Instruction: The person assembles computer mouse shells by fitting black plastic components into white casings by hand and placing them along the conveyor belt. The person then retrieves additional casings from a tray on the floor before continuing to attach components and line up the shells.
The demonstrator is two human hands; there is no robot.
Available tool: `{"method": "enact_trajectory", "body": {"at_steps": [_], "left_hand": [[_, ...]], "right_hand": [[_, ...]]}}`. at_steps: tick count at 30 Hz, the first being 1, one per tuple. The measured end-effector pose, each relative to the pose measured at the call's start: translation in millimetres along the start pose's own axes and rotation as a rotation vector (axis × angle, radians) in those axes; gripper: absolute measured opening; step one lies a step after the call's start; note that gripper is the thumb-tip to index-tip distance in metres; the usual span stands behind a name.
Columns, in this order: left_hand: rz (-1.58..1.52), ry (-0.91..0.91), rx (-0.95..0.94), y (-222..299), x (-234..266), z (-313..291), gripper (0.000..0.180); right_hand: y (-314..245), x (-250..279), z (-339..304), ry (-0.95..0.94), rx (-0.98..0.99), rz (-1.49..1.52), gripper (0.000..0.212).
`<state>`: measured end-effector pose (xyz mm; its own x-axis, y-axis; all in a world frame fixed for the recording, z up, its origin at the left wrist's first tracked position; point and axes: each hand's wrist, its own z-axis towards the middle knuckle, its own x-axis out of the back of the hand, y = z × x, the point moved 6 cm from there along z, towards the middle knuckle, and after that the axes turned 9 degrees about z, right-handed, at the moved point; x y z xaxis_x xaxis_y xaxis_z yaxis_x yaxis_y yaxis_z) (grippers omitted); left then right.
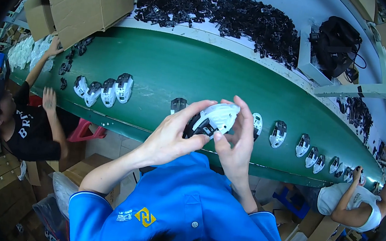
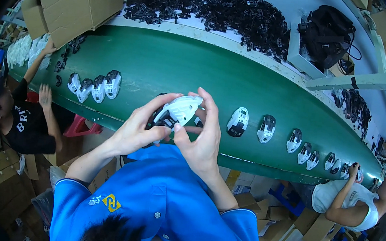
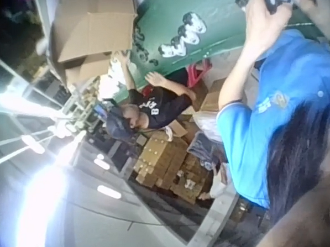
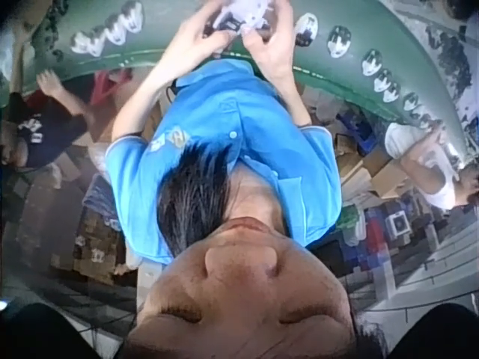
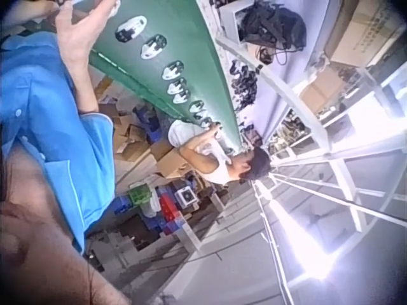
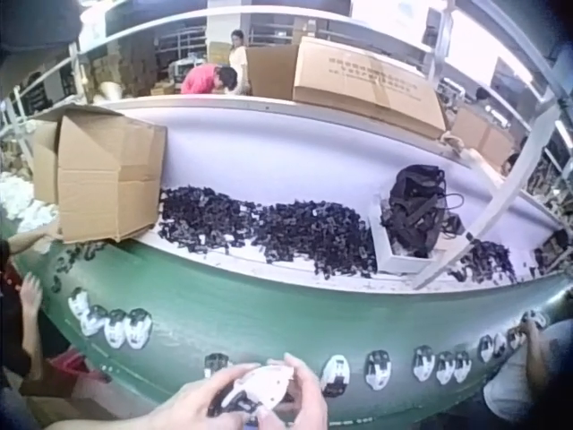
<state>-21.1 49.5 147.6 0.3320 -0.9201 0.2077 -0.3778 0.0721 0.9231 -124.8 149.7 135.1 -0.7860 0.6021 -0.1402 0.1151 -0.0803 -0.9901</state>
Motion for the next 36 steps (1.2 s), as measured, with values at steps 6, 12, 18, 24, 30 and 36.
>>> {"method": "enact_trajectory", "body": {"at_steps": [6,12,18,24,30,36], "left_hand": [[0.343,0.183,-0.128,-34.5,-13.0,18.5,0.069],[0.228,0.139,-0.057,-89.3,-19.2,63.0,0.074],[0.384,0.251,0.137,-122.7,-2.9,56.5,0.105],[0.415,0.613,0.477,-219.2,41.7,-22.5,0.064],[0.628,0.481,0.404,-213.6,-2.1,-4.0,0.077],[0.764,0.439,0.488,-202.2,-14.1,37.7,0.109]], "right_hand": [[38.1,20.9,21.4,-0.218,-0.266,0.019,0.073],[82.9,42.9,81.7,-0.445,-0.201,-0.247,0.064],[157.0,66.5,110.5,-0.639,-0.106,-0.507,0.063],[227.0,59.4,103.8,-0.688,-0.253,-0.320,0.061],[209.6,52.0,108.7,-0.791,-0.175,-0.636,0.062],[195.2,44.6,112.6,-0.871,0.126,-0.866,0.066]]}}
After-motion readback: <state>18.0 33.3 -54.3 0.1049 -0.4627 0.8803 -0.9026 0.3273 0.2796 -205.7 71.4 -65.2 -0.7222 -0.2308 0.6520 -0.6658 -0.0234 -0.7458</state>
